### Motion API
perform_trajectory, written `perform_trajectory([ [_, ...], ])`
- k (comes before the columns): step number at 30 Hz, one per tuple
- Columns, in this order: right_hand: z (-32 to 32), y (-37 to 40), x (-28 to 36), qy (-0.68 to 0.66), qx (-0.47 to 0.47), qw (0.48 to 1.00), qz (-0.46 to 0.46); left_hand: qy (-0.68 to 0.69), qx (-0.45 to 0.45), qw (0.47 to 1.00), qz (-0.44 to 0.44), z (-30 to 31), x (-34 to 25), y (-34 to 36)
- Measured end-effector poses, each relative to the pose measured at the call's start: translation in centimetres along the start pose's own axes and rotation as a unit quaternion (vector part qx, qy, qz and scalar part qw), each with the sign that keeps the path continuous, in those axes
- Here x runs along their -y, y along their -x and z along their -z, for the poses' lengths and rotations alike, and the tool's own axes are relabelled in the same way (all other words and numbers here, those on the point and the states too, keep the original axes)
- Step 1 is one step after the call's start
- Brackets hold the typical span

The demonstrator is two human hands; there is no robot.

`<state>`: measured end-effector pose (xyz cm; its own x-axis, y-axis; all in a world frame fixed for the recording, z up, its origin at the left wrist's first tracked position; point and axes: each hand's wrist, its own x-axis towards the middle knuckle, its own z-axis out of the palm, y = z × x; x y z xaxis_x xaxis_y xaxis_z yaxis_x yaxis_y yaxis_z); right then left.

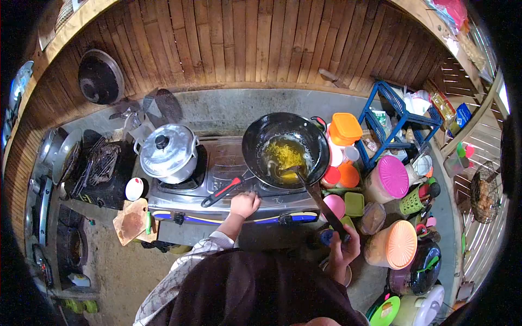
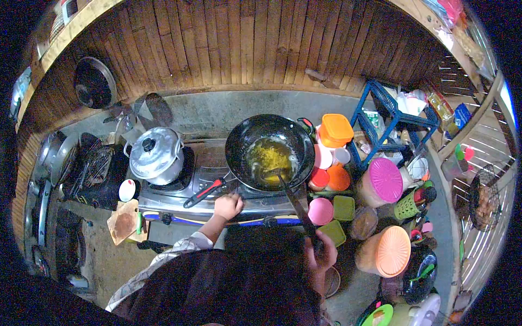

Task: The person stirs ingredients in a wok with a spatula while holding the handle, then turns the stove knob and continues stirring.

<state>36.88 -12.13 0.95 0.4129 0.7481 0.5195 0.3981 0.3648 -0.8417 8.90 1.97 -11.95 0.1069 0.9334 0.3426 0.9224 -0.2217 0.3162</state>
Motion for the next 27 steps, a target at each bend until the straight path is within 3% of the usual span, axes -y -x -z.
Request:
perform_trajectory([
  [1, 0.0, -0.1, 0.1, 0.000, 0.000, 1.000, 0.000, 0.000, 0.000, 1.000, 0.000, 0.0, 0.0, 0.0],
  [3, -0.3, -0.6, 0.3, 0.091, 0.048, 0.988, 0.114, 0.003, -0.004, 1.000, -0.002, 0.0, 0.0, 0.0],
  [7, -1.1, -1.1, 0.2, 0.077, 0.058, 0.985, 0.144, -0.002, 0.003, 1.000, -0.003, 0.2, -0.1, 0.0],
  [10, -1.6, -0.8, -0.2, 0.076, 0.067, 0.988, 0.113, -0.009, 0.009, 1.000, -0.002, 0.4, -0.2, 0.0],
  [12, -2.1, -0.3, -0.7, 0.028, 0.080, 0.996, -0.033, -0.013, 0.010, 1.000, -0.002, 0.4, -0.2, 0.0],
  [21, -5.3, -0.5, -1.2, -0.011, 0.153, 0.978, -0.142, -0.007, -0.006, 1.000, -0.010, -0.2, 0.1, 0.0],
  [27, -6.6, -0.5, -2.1, -0.002, 0.227, 0.963, -0.143, 0.007, 0.005, 1.000, -0.003, 0.0, 0.0, 0.0],
])
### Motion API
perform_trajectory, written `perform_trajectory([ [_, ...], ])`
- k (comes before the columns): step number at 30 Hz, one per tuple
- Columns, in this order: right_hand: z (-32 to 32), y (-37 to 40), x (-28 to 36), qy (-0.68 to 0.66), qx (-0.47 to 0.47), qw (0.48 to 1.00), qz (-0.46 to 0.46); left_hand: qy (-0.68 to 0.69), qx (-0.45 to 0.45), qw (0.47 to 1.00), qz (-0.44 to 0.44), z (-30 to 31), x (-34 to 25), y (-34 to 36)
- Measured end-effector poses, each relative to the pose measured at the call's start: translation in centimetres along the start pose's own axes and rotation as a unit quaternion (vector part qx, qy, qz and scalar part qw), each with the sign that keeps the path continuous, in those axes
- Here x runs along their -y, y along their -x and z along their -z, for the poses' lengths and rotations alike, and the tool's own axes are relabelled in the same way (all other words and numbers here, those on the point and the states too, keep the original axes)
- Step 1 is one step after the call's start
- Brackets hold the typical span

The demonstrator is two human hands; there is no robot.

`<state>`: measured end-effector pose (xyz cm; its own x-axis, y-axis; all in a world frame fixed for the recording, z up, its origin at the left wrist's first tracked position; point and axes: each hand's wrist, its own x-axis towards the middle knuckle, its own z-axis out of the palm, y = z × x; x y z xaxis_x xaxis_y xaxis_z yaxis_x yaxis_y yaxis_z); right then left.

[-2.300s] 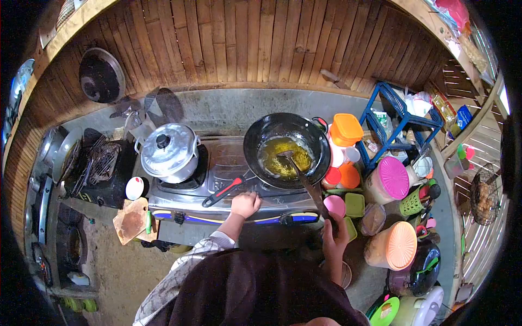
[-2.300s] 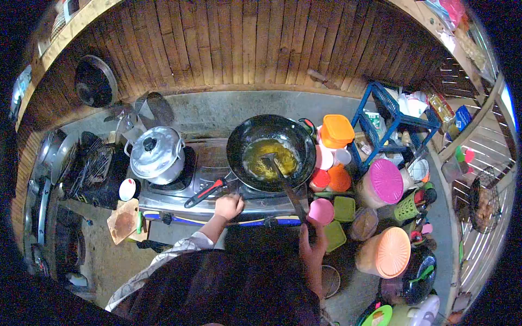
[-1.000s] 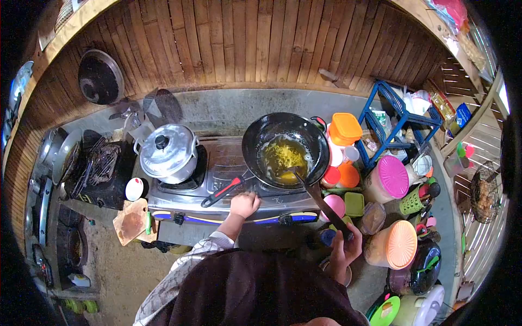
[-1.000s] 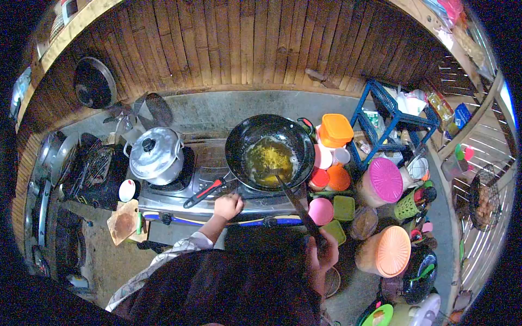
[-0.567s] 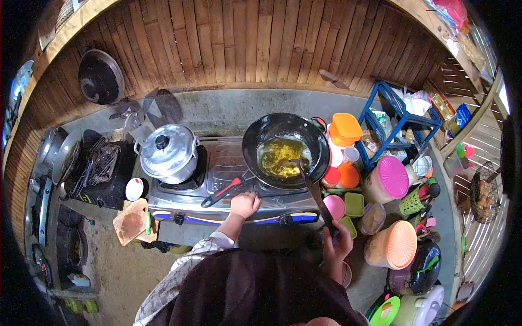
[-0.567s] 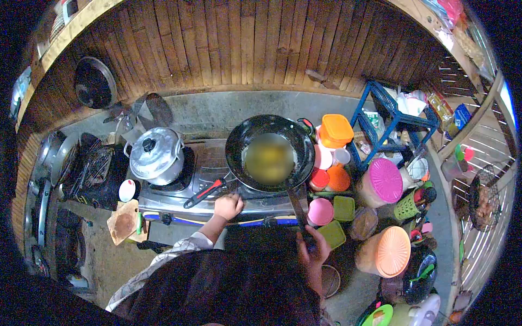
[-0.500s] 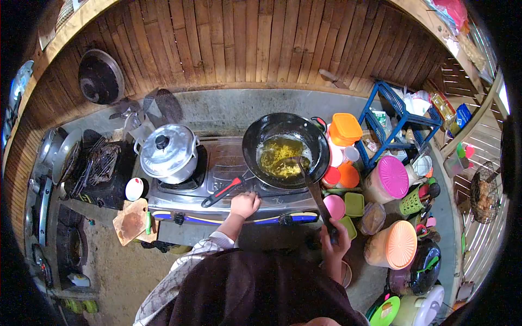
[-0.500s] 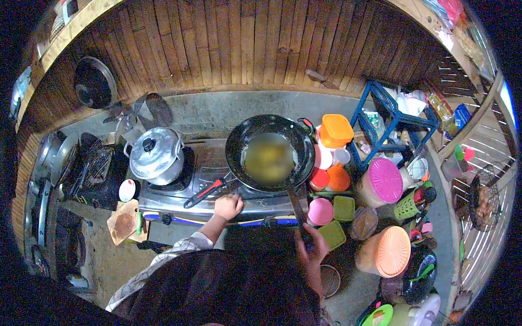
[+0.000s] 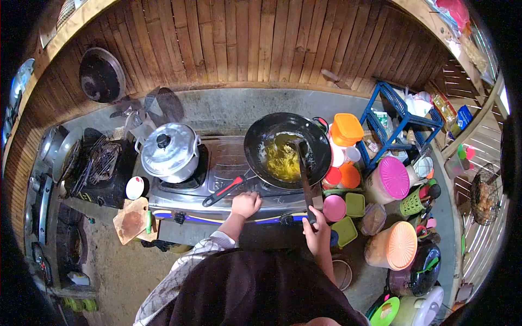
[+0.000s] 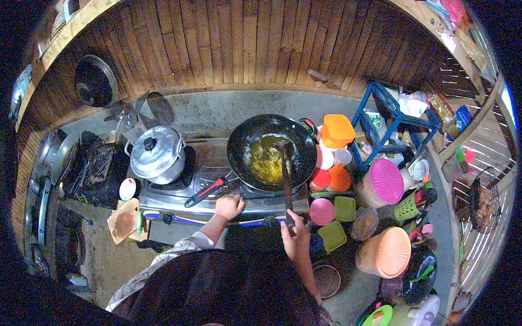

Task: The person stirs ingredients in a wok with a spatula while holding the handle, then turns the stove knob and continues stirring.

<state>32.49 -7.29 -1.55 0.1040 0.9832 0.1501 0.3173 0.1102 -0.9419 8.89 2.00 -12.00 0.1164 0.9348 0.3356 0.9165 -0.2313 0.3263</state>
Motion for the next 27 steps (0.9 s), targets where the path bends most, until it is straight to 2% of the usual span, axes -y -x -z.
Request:
perform_trajectory([
  [6, -0.3, -0.1, -0.1, 0.015, 0.024, 0.999, -0.031, -0.001, 0.003, 1.000, -0.003, -0.3, 0.2, 0.0],
  [8, -0.5, -0.2, -0.3, 0.061, -0.047, 0.997, 0.028, 0.000, -0.002, 1.000, -0.005, -0.2, 0.2, 0.1],
  [11, 0.3, -0.3, -1.3, 0.085, -0.083, 0.990, 0.079, -0.004, -0.002, 1.000, -0.008, 0.1, 0.1, 0.0],
  [12, 0.8, -0.2, 0.2, 0.077, -0.092, 0.991, 0.052, -0.010, 0.002, 1.000, -0.008, 0.1, 0.0, 0.0],
  [15, 2.2, 0.1, 1.0, 0.026, -0.115, 0.992, 0.048, -0.005, -0.006, 1.000, -0.015, 0.0, 0.2, 0.0],
  [17, 3.3, 0.6, 2.1, -0.026, -0.144, 0.989, -0.008, -0.005, -0.009, 1.000, -0.016, -0.1, 0.2, 0.0],
  [18, 3.9, 0.9, 2.7, -0.025, -0.145, 0.989, -0.008, -0.005, -0.013, 1.000, -0.016, -0.2, 0.2, 0.0],
  [20, 4.9, 1.2, 3.5, 0.041, -0.187, 0.980, 0.046, -0.006, -0.014, 1.000, -0.016, -0.2, 0.1, 0.1],
  [21, 5.6, 1.2, 3.4, 0.101, -0.200, 0.968, 0.114, -0.008, -0.015, 1.000, -0.016, -0.2, 0.1, 0.1],
  [27, 7.0, 2.9, 5.2, 0.087, -0.226, 0.961, 0.131, -0.004, -0.033, 0.999, -0.022, -0.3, 0.2, 0.1],
])
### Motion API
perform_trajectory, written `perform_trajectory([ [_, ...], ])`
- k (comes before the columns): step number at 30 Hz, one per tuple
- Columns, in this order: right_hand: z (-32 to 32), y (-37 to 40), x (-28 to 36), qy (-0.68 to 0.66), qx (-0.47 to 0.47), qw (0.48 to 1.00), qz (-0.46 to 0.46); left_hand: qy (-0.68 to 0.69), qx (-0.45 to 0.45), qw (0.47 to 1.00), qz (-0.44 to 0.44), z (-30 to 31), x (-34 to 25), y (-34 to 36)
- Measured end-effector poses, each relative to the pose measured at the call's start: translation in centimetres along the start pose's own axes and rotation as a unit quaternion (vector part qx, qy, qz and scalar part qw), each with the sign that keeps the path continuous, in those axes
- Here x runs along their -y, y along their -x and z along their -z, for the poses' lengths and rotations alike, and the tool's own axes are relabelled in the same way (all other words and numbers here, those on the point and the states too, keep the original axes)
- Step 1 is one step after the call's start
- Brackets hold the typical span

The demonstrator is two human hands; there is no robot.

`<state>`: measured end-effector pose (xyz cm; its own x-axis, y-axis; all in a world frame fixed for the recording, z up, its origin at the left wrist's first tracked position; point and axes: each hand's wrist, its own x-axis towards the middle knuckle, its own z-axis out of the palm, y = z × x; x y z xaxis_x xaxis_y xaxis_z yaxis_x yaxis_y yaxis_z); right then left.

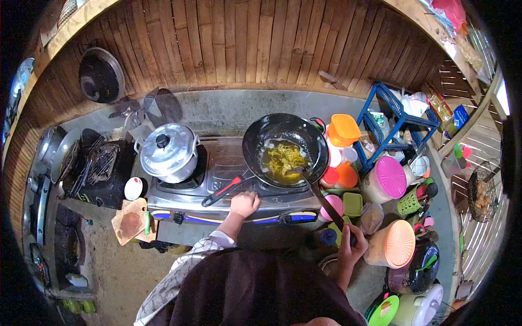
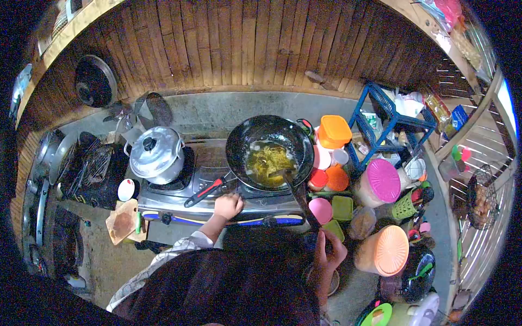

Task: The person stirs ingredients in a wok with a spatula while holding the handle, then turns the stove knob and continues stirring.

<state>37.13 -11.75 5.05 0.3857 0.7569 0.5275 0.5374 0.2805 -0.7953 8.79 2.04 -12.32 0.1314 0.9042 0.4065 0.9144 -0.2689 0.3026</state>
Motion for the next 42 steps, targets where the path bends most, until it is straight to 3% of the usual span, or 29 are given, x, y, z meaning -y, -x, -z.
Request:
perform_trajectory([
  [11, -1.9, 0.0, -1.6, 0.007, 0.024, 0.999, 0.026, -0.007, 0.023, 1.000, 0.018, 0.3, -0.2, -0.1],
  [18, -5.0, -0.2, -2.3, -0.040, 0.115, 0.987, -0.100, -0.014, 0.022, 1.000, 0.016, 0.3, -0.3, -0.1],
  [22, -6.6, -0.5, -3.7, 0.021, 0.181, 0.982, -0.051, -0.008, 0.025, 1.000, 0.013, 0.2, -0.1, -0.1],
  [24, -7.3, -0.8, -5.0, 0.046, 0.195, 0.979, 0.042, -0.010, 0.038, 0.999, 0.016, 0.3, -0.2, -0.1],
  [25, -7.4, -1.0, -5.2, 0.046, 0.196, 0.979, 0.042, -0.010, 0.038, 0.999, 0.017, 0.4, -0.3, -0.1],
  [27, -7.6, -1.4, -5.4, 0.025, 0.248, 0.967, -0.050, -0.012, 0.042, 0.999, 0.020, 0.6, -0.3, -0.1],
  [37, -9.4, -2.6, -6.9, 0.006, 0.254, 0.967, -0.016, -0.012, 0.045, 0.999, 0.017, 0.4, -0.2, -0.1],
  [39, -9.7, -3.3, -7.0, -0.011, 0.280, 0.956, -0.081, -0.012, 0.037, 0.999, 0.016, 0.5, -0.3, -0.1],
  [42, -10.1, -4.0, -7.5, -0.045, 0.322, 0.940, -0.107, -0.010, 0.019, 1.000, 0.004, 0.4, -0.2, -0.1],
])
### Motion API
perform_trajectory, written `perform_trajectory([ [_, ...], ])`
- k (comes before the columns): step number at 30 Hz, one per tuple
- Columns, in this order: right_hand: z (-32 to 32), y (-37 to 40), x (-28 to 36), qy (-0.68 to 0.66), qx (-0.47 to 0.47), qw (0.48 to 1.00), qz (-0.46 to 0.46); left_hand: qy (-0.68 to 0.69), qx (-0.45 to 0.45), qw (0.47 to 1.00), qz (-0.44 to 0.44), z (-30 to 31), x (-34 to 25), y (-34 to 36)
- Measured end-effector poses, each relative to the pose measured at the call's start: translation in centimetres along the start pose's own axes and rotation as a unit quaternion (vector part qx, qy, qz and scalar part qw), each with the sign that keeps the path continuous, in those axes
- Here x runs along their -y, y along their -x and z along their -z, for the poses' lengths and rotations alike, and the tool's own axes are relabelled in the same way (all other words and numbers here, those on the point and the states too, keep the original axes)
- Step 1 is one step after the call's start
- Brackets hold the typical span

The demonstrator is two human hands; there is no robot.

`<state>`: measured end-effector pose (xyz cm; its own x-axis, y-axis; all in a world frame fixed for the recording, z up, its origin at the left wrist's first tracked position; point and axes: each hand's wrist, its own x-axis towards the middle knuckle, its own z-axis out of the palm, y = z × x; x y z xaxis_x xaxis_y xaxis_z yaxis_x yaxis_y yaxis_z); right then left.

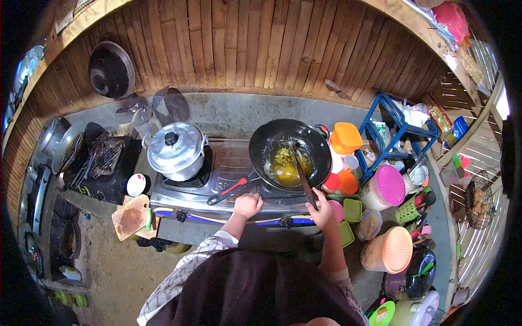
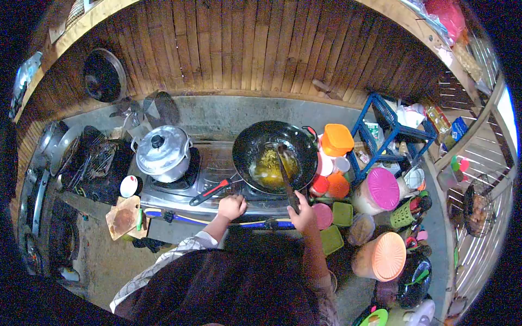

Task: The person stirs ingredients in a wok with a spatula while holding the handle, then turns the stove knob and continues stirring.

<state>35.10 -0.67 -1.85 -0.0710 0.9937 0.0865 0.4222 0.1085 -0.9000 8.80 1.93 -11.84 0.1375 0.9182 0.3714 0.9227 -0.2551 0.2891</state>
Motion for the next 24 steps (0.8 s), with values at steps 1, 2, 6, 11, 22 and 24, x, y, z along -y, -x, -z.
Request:
perform_trajectory([
  [1, 0.1, -0.1, 0.1, 0.000, -0.002, 1.000, 0.001, 0.000, -0.001, 1.000, -0.002, 0.0, 0.0, 0.0],
  [2, 0.3, -0.3, 0.2, 0.046, 0.005, 0.998, 0.035, -0.003, 0.002, 1.000, 0.001, -0.1, 0.0, -0.1],
  [6, 2.2, -0.1, 1.9, 0.175, 0.003, 0.981, 0.085, -0.008, -0.008, 1.000, 0.010, 0.0, -0.1, -0.1],
  [11, 5.6, 0.4, 1.8, 0.189, 0.051, 0.980, 0.033, 0.007, -0.016, 1.000, 0.001, 0.2, 0.0, -0.2],
  [22, 11.2, 5.3, 10.2, 0.392, 0.098, 0.913, 0.062, 0.156, 0.003, 0.988, 0.011, 2.4, -1.6, 1.2],
  [24, 11.7, 5.6, 11.5, 0.427, 0.101, 0.899, 0.016, 0.232, -0.022, 0.971, -0.059, 4.1, -2.3, 2.0],
])
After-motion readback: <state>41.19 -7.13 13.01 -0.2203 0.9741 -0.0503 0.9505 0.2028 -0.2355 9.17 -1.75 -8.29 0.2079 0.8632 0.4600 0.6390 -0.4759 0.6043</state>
